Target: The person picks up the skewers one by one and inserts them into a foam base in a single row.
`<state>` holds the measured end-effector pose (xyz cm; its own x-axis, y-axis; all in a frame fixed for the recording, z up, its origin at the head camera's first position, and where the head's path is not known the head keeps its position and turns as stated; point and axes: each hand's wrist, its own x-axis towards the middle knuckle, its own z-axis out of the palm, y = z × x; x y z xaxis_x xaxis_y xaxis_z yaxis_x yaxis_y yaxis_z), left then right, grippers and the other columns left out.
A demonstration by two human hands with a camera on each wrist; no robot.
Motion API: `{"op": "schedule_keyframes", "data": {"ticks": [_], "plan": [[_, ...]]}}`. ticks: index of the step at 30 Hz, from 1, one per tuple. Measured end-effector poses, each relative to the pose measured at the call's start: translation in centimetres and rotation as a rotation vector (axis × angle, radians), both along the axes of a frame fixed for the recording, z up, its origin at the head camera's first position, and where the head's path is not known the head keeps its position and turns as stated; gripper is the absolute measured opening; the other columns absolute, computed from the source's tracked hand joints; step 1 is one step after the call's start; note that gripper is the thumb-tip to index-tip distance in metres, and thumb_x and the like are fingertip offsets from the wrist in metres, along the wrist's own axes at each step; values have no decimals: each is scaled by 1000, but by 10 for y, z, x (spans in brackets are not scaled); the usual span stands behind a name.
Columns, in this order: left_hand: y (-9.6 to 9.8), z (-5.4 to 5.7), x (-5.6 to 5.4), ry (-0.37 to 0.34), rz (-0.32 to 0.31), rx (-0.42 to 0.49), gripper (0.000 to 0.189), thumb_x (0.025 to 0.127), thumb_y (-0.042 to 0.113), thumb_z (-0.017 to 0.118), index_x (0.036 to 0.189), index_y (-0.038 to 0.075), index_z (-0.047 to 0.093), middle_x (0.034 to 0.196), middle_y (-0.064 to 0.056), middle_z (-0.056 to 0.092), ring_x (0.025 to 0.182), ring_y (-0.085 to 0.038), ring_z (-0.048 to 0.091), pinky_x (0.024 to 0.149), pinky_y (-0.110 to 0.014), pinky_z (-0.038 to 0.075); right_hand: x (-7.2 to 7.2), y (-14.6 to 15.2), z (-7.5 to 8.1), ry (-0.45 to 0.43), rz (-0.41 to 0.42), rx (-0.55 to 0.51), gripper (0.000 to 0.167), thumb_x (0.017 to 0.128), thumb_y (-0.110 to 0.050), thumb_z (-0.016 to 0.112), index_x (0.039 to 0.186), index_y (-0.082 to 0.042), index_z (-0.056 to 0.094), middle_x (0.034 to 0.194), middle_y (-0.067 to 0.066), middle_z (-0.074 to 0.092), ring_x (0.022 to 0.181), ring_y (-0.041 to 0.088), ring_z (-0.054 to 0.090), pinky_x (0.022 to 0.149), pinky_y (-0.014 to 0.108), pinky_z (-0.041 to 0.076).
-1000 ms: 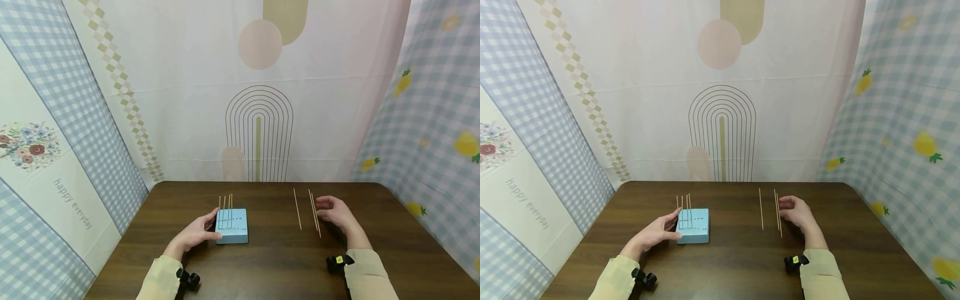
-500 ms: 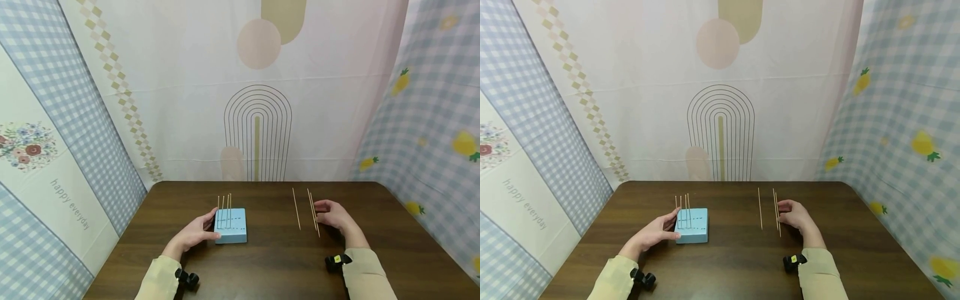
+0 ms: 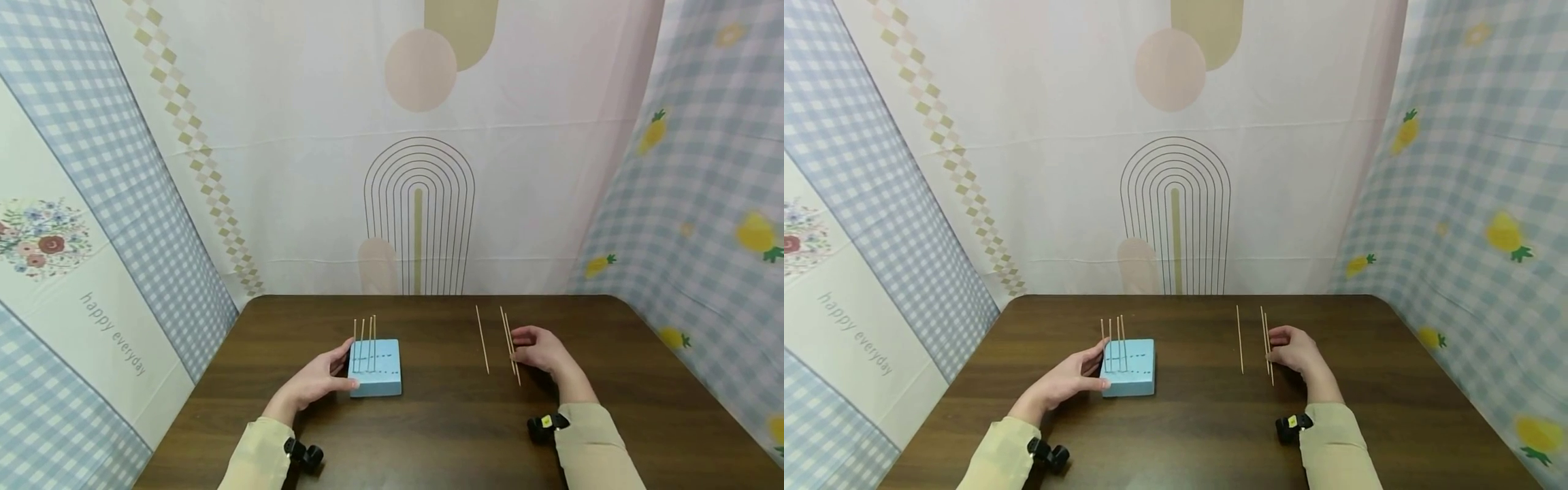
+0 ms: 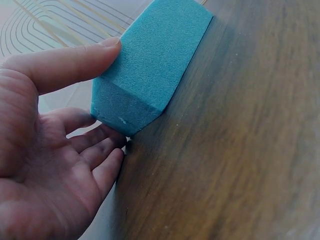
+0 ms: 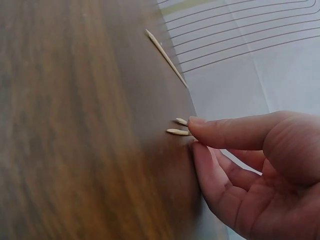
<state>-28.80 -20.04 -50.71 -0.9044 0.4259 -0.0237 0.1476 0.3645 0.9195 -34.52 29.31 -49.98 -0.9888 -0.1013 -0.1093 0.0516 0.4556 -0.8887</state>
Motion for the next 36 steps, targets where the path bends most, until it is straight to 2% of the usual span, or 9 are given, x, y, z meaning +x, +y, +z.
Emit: {"op": "schedule_keyframes", "data": {"ticks": [10,20,25,30,36], "plan": [[0,-3,-2,0,-6,-15,104,93,21,85,169,-1,19,175,-23,17,158,-46,25,126,-58,25,2,-1,1,5,-47,13,58,86,11,75,138,19,52,131,39,59,96,25,71,78,34,63],[-1,0,1,-6,3,-1,102,93,17,84,169,-2,19,175,-24,17,158,-48,23,126,-58,25,3,-6,3,24,-109,78,58,81,10,79,134,16,58,123,34,65,94,27,70,74,33,63],[-1,1,2,-6,6,-7,101,93,18,83,169,-2,19,175,-24,17,158,-48,24,126,-58,25,3,-8,3,18,-125,80,58,80,12,79,134,16,57,121,34,64,91,28,71,73,33,63],[-1,1,2,-3,7,-10,102,93,18,83,169,-2,19,175,-25,17,158,-48,25,126,-58,25,2,-10,3,18,-146,126,58,80,9,80,135,13,59,120,31,66,92,27,71,72,32,62],[-1,1,1,-5,6,-10,102,93,18,83,169,-1,19,175,-24,17,158,-48,25,126,-58,25,3,-11,2,3,-164,108,58,82,10,78,137,13,58,122,32,65,90,27,72,72,33,63]]}}
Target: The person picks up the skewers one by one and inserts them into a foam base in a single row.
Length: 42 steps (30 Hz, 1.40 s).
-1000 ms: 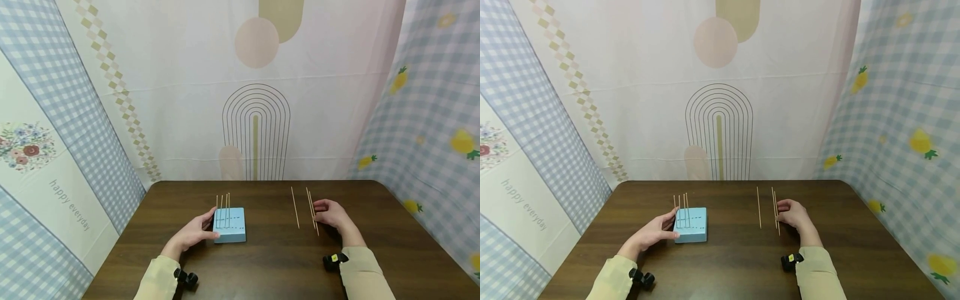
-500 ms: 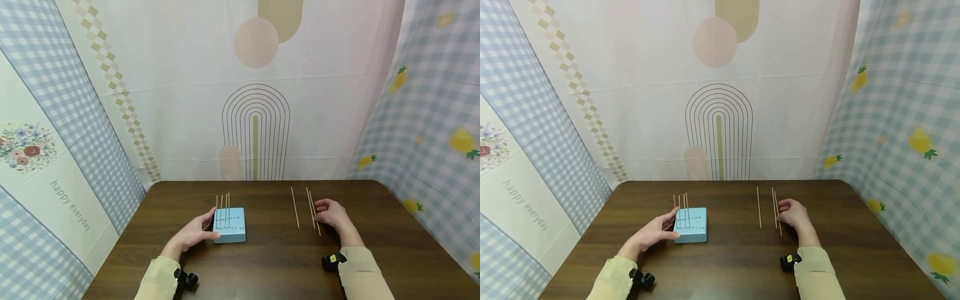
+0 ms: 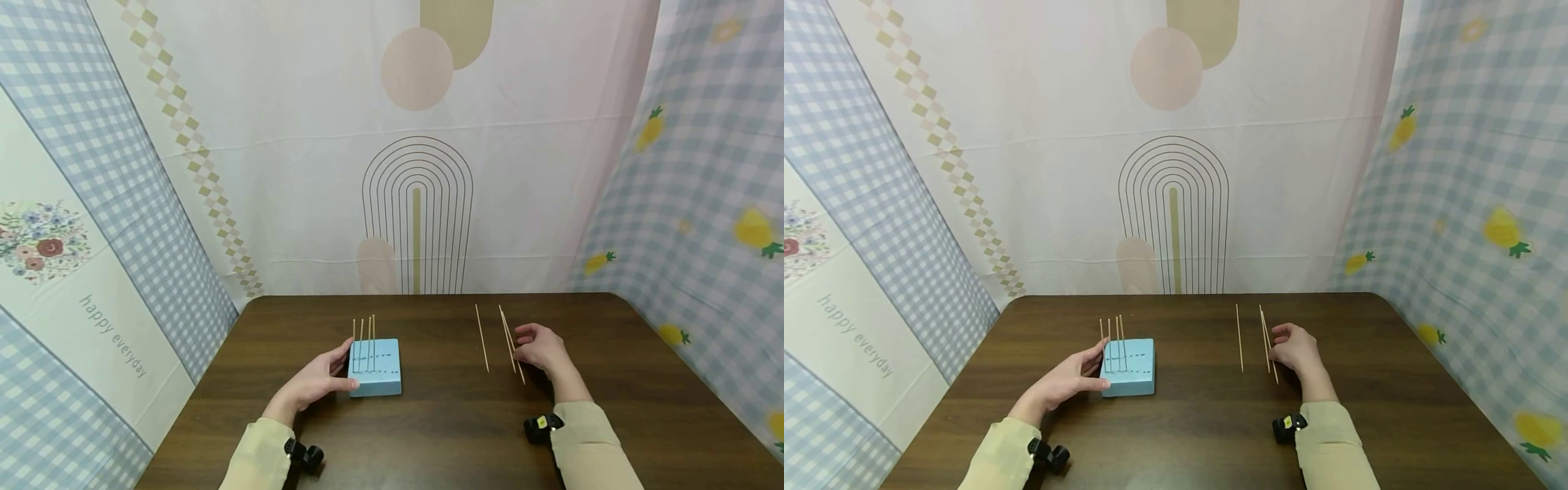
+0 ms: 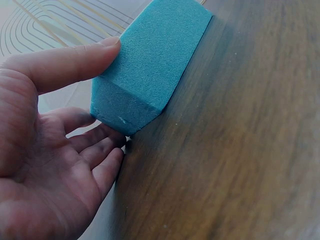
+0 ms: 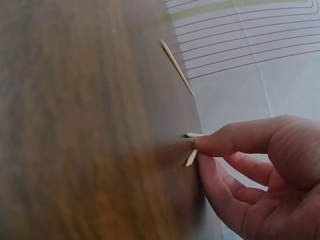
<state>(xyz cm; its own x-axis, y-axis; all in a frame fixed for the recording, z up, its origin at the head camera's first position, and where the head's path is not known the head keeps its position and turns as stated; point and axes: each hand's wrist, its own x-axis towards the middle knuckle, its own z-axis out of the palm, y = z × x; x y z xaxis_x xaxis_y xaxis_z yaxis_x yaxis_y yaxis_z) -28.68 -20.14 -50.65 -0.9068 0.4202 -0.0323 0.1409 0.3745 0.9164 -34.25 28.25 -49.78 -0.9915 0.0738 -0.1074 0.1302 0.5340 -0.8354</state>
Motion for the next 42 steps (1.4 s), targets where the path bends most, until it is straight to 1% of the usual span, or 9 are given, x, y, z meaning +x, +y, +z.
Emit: {"op": "schedule_keyframes", "data": {"ticks": [5,11,15,21,27,31,35,38,42], "plan": [[0,0,0,-2,-2,7,102,93,17,83,169,-1,18,175,-24,16,158,-48,24,126,-58,25,0,0,0,-15,-12,9,56,85,8,77,138,10,58,125,32,65,91,27,72,73,32,63],[0,-1,-1,0,-1,5,102,93,17,84,169,-1,18,175,-25,17,158,-48,24,126,-58,26,0,0,1,9,-6,47,54,84,5,78,135,10,60,123,31,67,96,32,71,72,33,62],[0,-1,-1,0,0,5,102,93,17,84,169,-1,18,175,-24,17,158,-48,24,126,-58,26,0,1,0,21,2,22,53,83,6,77,133,12,59,122,32,67,93,30,71,71,32,62],[0,0,0,-5,3,5,101,93,16,84,169,-1,19,175,-24,17,158,-48,24,126,-58,25,2,4,0,17,16,-53,57,82,8,73,135,14,56,124,36,67,87,21,71,70,29,61],[1,0,1,0,4,-7,101,93,17,84,169,-1,19,175,-25,18,158,-48,25,126,-59,26,5,8,1,10,27,-116,65,83,8,66,144,14,47,127,38,66,93,22,72,72,27,58],[1,-1,1,0,8,-10,102,92,18,84,169,-1,20,175,-24,18,158,-48,25,126,-58,26,3,9,2,-24,31,-212,70,91,8,64,155,11,37,138,38,61,103,23,72,76,26,59],[0,-2,0,-1,8,-14,103,92,21,85,170,0,20,175,-23,19,158,-47,26,126,-58,25,2,7,5,-32,31,-257,69,98,4,63,161,6,33,143,34,60,112,24,70,80,26,60],[1,-2,1,-1,7,-14,103,92,21,84,170,0,20,175,-24,19,158,-47,26,126,-59,25,2,3,8,-20,46,-292,66,103,-2,64,161,6,35,139,29,65,110,21,70,82,28,60],[1,-2,1,0,8,-16,103,92,21,85,170,0,20,175,-24,19,157,-48,26,126,-60,25,3,-2,11,-9,75,-377,66,105,-10,67,160,7,36,120,15,74,99,15,72,83,30,62]]}}
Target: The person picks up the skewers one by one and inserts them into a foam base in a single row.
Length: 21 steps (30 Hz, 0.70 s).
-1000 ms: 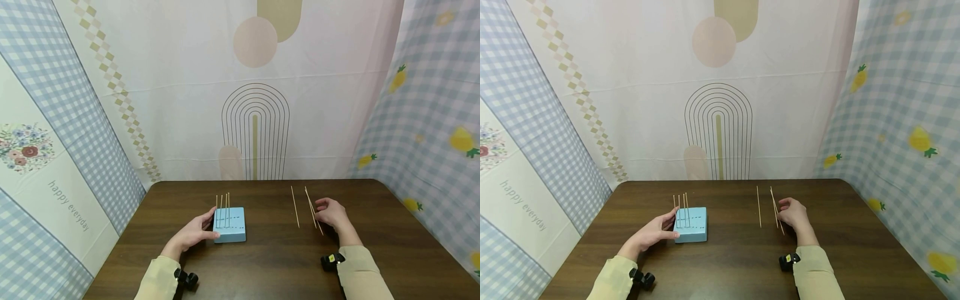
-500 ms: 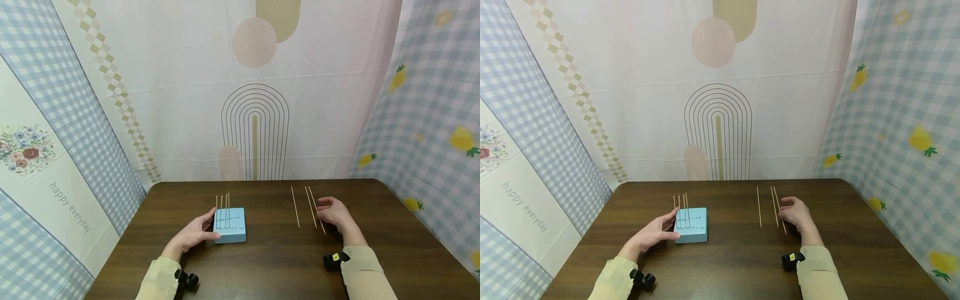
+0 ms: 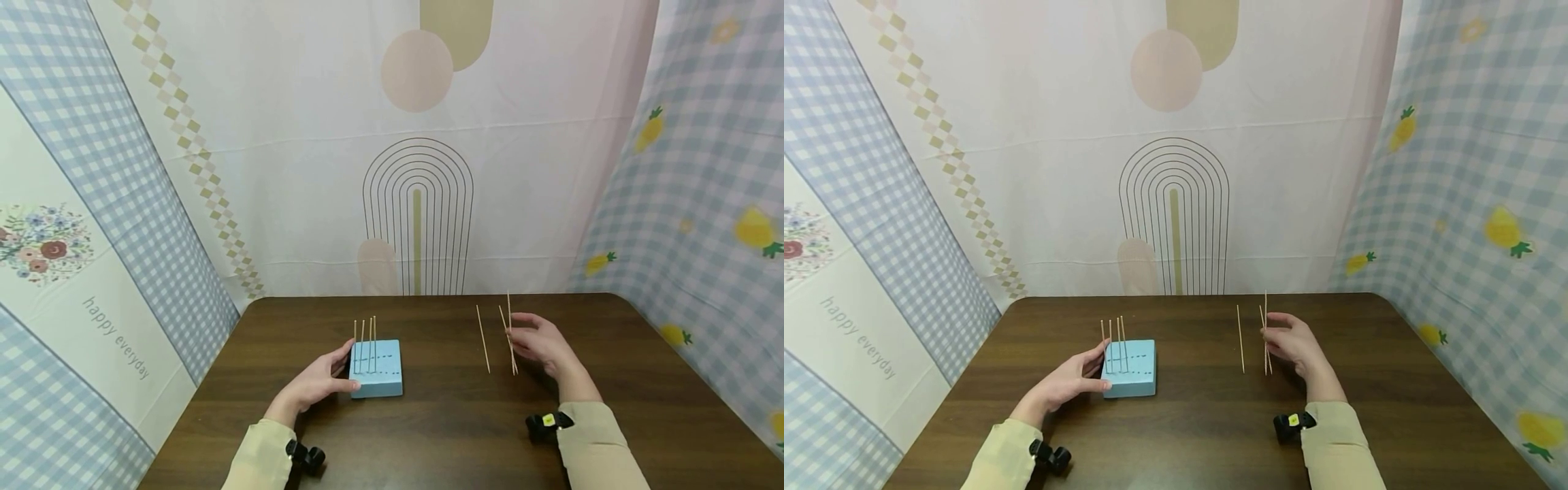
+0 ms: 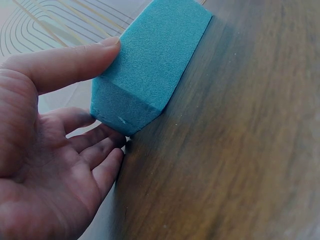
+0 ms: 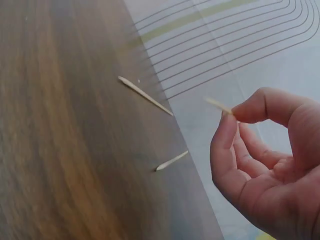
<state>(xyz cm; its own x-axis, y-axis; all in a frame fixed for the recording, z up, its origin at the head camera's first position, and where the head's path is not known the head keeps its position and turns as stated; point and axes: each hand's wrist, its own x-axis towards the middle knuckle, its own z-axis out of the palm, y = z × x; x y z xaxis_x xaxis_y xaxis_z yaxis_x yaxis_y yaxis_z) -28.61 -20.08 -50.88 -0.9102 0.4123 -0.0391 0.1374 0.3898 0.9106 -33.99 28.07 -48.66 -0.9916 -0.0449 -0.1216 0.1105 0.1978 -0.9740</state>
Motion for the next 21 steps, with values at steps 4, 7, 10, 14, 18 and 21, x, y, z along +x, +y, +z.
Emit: {"op": "schedule_keyframes", "data": {"ticks": [4,7,10,14,18,21], "plan": [[0,-1,-1,0,2,-1,104,91,22,85,170,1,21,175,-22,19,158,-46,26,126,-59,25,0,-6,5,7,2,-56,67,105,-11,68,161,6,35,107,1,75,94,12,73,81,28,62],[0,-2,-1,-7,6,2,104,91,23,86,170,2,21,175,-21,19,158,-45,26,127,-57,24,0,-10,9,21,2,-88,66,104,-11,69,160,5,36,103,0,74,92,12,73,81,27,63],[0,-2,-1,-4,7,-1,105,91,23,86,170,1,21,175,-21,19,158,-45,26,126,-58,24,1,-16,13,52,24,-115,66,104,-9,68,159,7,35,102,0,74,89,11,72,81,28,63],[0,-3,-1,-3,8,-2,104,91,23,86,170,1,21,175,-21,19,158,-46,26,126,-58,24,3,-24,19,90,55,-141,62,104,-4,67,156,10,37,102,2,73,87,10,72,79,26,63],[0,-4,-2,-8,10,3,104,92,23,85,170,2,21,176,-20,19,159,-45,25,127,-57,24,6,-33,24,118,74,-146,55,102,-2,67,150,8,44,101,3,73,89,10,72,79,26,63],[0,-3,-2,-6,7,4,104,92,23,85,170,2,21,176,-20,19,159,-45,25,127,-57,24,8,-42,28,145,90,-136,48,101,-1,68,145,6,50,100,4,75,89,11,72,79,28,63]]}}
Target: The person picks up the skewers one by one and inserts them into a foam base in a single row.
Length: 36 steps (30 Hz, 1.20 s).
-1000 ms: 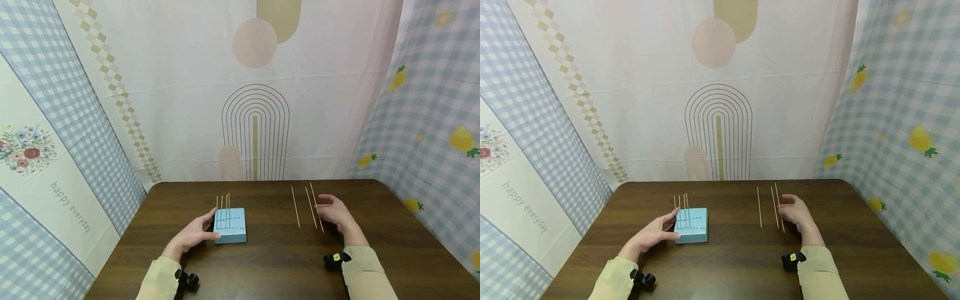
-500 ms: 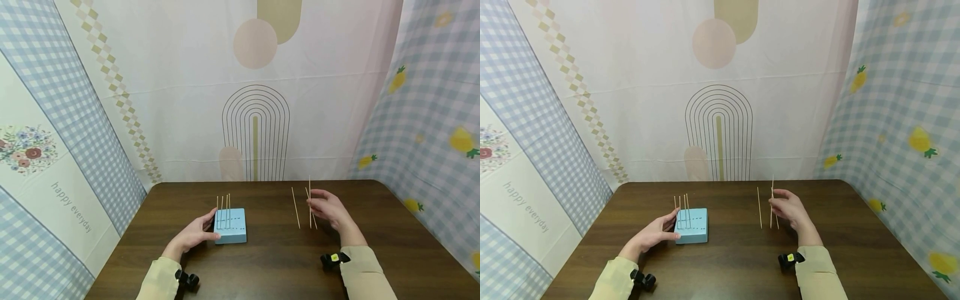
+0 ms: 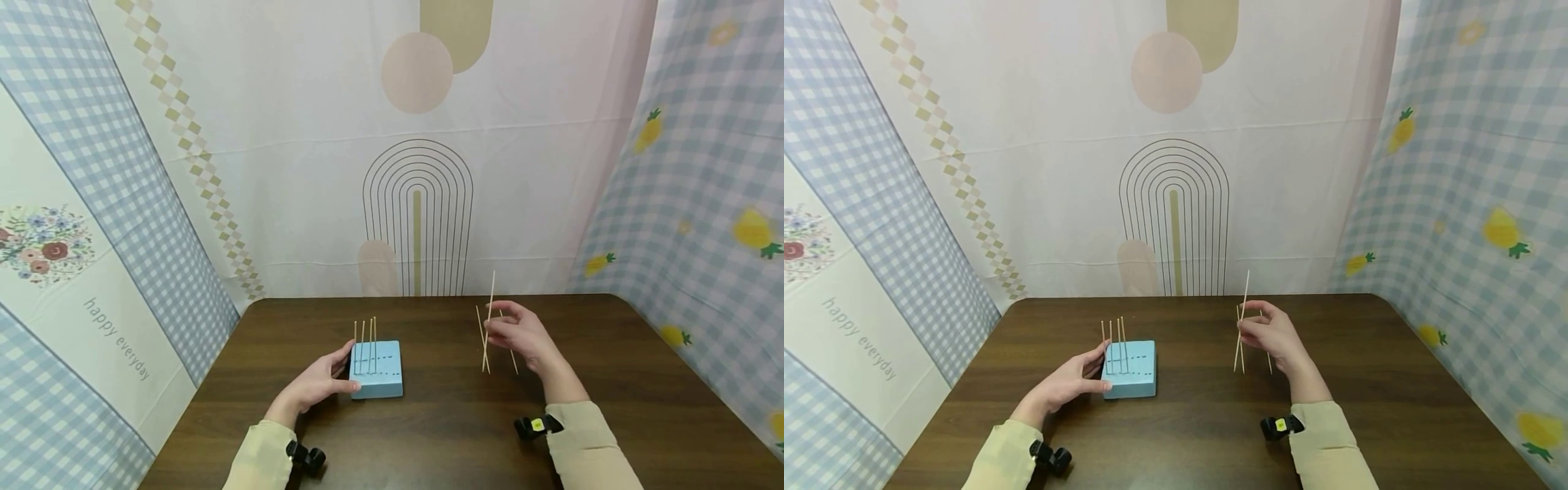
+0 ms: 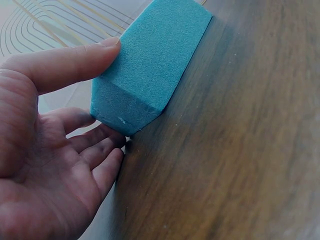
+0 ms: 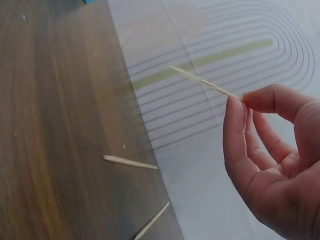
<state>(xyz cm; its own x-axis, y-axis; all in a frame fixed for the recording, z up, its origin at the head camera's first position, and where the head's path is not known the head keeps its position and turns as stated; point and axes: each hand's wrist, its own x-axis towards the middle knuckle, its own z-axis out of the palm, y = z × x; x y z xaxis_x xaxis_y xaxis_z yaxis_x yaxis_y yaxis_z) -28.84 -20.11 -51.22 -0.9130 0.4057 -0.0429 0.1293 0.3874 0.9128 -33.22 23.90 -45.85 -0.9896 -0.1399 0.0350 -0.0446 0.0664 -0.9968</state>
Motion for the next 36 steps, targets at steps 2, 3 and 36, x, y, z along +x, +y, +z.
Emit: {"op": "schedule_keyframes", "data": {"ticks": [2,3,36], "plan": [[0,0,0,2,-2,1,104,92,23,85,170,2,21,176,-21,19,158,-45,25,127,-58,24,2,-6,2,18,8,9,45,101,-1,69,142,5,53,100,5,76,89,13,73,79,29,64],[-1,0,0,3,-3,1,104,92,23,86,170,2,20,176,-21,18,158,-45,25,127,-58,24,3,-9,3,27,14,17,44,101,-2,70,141,5,54,100,6,76,88,14,73,79,30,64],[1,2,1,20,-28,11,103,93,21,84,170,0,19,175,-23,18,158,-46,26,126,-58,25,32,-104,-1,179,57,74,18,101,-9,74,117,-2,71,109,24,72,97,38,75,86,43,64]]}}
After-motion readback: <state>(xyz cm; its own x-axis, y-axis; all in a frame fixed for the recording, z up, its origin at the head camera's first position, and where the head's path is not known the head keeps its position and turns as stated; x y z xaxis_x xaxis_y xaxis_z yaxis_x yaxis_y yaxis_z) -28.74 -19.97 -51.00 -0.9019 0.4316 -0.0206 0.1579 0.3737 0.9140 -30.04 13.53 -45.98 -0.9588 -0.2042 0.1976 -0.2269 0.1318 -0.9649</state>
